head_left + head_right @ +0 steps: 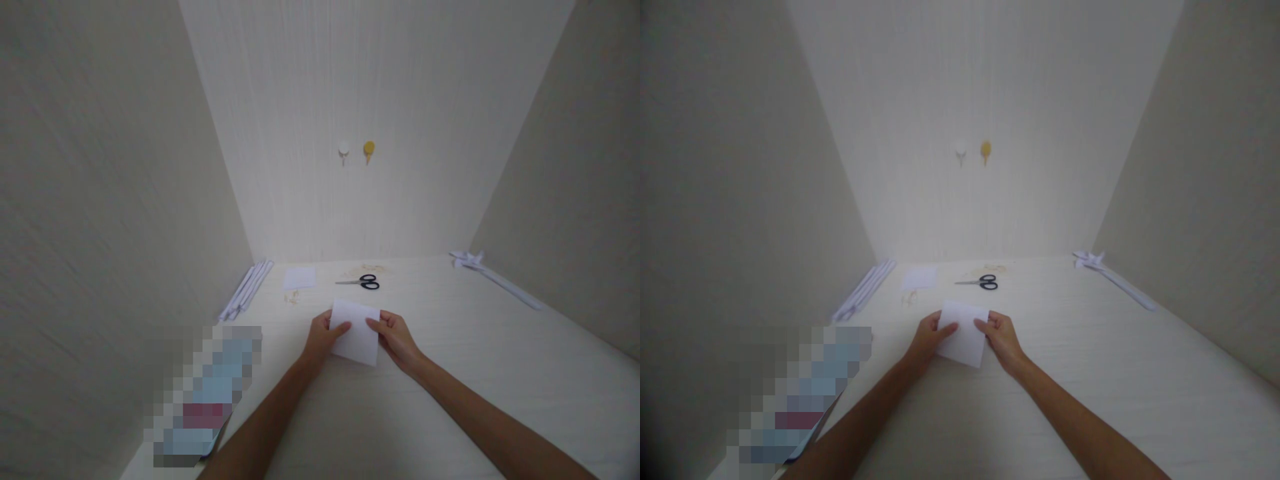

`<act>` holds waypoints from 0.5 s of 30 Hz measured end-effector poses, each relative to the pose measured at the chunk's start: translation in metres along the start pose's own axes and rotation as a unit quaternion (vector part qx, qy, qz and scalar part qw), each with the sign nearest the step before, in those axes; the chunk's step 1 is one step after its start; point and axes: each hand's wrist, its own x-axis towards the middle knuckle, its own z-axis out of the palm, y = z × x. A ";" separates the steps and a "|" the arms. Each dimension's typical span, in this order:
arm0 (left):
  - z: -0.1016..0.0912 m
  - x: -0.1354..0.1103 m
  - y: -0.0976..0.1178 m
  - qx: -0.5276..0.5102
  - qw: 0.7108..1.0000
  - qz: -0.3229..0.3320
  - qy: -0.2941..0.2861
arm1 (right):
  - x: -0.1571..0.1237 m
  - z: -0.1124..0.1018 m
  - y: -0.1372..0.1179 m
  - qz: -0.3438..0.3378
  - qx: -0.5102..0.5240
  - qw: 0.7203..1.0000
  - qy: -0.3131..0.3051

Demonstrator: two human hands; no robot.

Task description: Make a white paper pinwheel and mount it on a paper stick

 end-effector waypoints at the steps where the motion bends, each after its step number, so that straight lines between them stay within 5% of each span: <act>1: 0.001 -0.001 0.001 0.010 1.000 -0.001 0.007 | 0.000 0.000 0.000 0.000 -0.003 1.000 -0.001; 15: 0.004 -0.001 0.003 0.060 0.997 -0.018 0.049 | -0.001 0.001 0.000 0.000 -0.022 1.000 -0.008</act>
